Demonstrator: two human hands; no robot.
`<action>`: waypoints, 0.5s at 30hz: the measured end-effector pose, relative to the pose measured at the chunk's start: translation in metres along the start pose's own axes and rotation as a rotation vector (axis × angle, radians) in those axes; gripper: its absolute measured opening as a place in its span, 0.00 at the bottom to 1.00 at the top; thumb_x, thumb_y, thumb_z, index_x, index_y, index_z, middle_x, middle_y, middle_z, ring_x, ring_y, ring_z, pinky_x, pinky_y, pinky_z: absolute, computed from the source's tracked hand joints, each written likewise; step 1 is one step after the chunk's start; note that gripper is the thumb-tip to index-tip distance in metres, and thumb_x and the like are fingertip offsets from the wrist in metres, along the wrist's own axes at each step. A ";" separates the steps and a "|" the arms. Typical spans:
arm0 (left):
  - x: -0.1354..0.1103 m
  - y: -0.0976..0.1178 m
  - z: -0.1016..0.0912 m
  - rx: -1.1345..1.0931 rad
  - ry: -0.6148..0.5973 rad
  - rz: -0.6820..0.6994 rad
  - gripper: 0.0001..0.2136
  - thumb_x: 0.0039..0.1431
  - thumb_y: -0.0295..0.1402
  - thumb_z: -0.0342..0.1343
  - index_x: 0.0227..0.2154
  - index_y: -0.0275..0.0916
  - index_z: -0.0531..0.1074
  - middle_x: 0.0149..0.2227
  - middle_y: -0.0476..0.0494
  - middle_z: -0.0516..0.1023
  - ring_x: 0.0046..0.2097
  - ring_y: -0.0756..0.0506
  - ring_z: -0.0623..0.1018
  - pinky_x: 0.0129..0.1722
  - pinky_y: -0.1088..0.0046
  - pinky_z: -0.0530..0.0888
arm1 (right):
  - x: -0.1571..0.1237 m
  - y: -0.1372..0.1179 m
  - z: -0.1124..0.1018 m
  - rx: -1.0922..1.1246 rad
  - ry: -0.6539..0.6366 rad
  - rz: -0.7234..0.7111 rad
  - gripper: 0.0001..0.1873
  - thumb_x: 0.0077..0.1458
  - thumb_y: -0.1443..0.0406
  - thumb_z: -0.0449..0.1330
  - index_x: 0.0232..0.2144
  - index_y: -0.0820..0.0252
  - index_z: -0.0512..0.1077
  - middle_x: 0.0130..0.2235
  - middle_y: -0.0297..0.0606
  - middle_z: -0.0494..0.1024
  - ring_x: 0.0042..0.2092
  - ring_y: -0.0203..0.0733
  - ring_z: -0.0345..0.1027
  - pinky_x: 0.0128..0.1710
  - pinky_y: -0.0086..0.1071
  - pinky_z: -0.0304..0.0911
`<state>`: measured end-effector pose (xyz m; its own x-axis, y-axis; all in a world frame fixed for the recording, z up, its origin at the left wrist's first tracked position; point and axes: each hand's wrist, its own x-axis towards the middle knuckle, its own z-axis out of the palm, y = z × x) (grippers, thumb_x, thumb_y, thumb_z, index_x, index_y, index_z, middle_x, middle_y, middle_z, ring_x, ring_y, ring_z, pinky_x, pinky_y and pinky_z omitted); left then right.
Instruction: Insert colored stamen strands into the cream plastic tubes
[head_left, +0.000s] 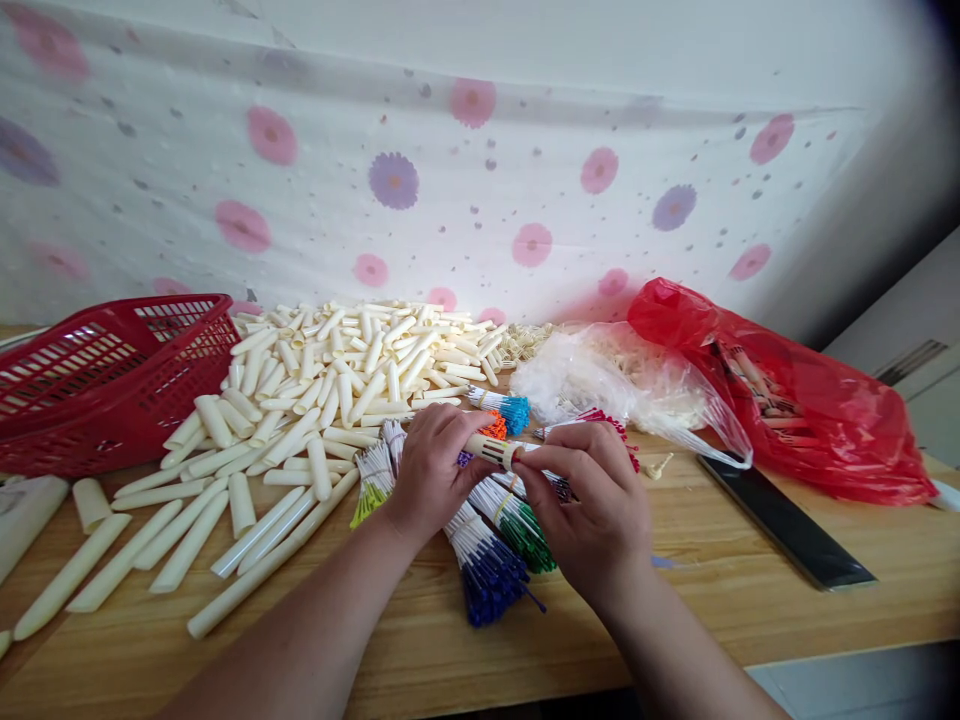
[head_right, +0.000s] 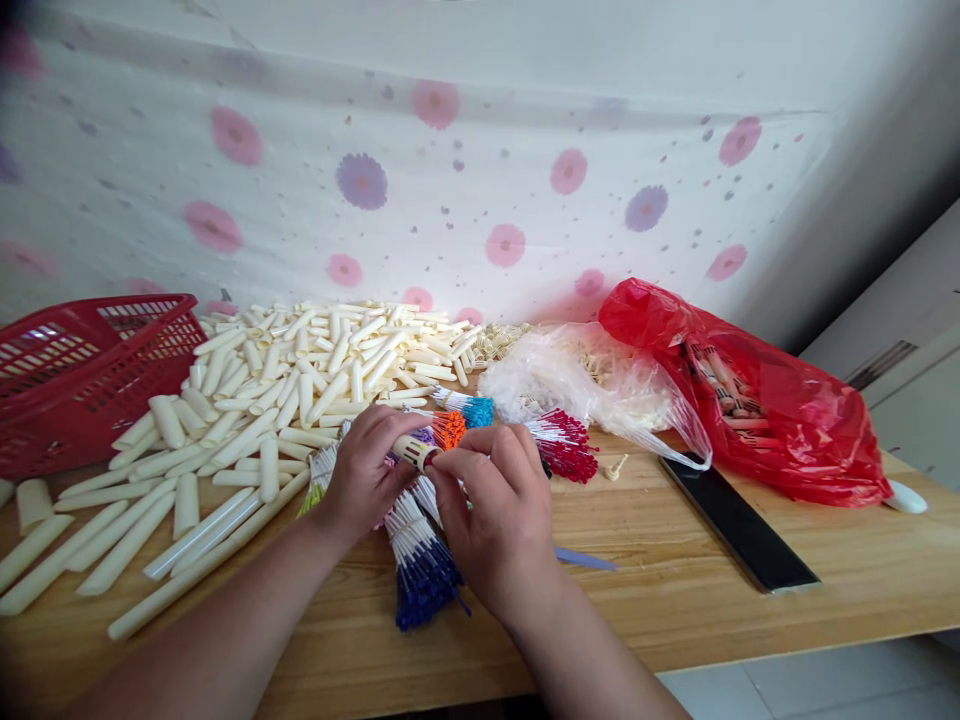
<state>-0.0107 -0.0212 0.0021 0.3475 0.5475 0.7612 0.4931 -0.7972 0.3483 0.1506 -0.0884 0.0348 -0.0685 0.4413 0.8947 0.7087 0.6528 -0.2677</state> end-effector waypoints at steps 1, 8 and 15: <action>0.001 0.001 -0.001 -0.010 -0.021 -0.004 0.25 0.59 0.54 0.43 0.46 0.39 0.70 0.38 0.39 0.74 0.41 0.41 0.71 0.42 0.63 0.67 | 0.001 0.002 0.000 0.000 -0.015 0.004 0.07 0.52 0.74 0.61 0.32 0.58 0.72 0.33 0.37 0.71 0.35 0.40 0.65 0.33 0.36 0.64; 0.000 0.003 -0.001 0.034 -0.050 -0.051 0.27 0.62 0.52 0.34 0.44 0.39 0.71 0.38 0.39 0.71 0.42 0.40 0.69 0.44 0.61 0.65 | 0.008 0.008 -0.003 -0.003 -0.151 0.049 0.07 0.55 0.72 0.57 0.31 0.58 0.73 0.33 0.39 0.73 0.36 0.41 0.66 0.35 0.38 0.65; 0.000 0.002 0.001 0.127 0.077 -0.051 0.27 0.61 0.54 0.36 0.38 0.39 0.73 0.36 0.40 0.72 0.40 0.42 0.69 0.42 0.63 0.64 | -0.005 -0.005 0.011 0.261 0.013 0.362 0.08 0.56 0.70 0.57 0.34 0.57 0.76 0.33 0.38 0.73 0.37 0.39 0.68 0.35 0.34 0.66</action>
<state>-0.0086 -0.0223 0.0024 0.2599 0.5613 0.7857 0.6071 -0.7277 0.3191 0.1391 -0.0870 0.0278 0.1613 0.6635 0.7306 0.4840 0.5920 -0.6445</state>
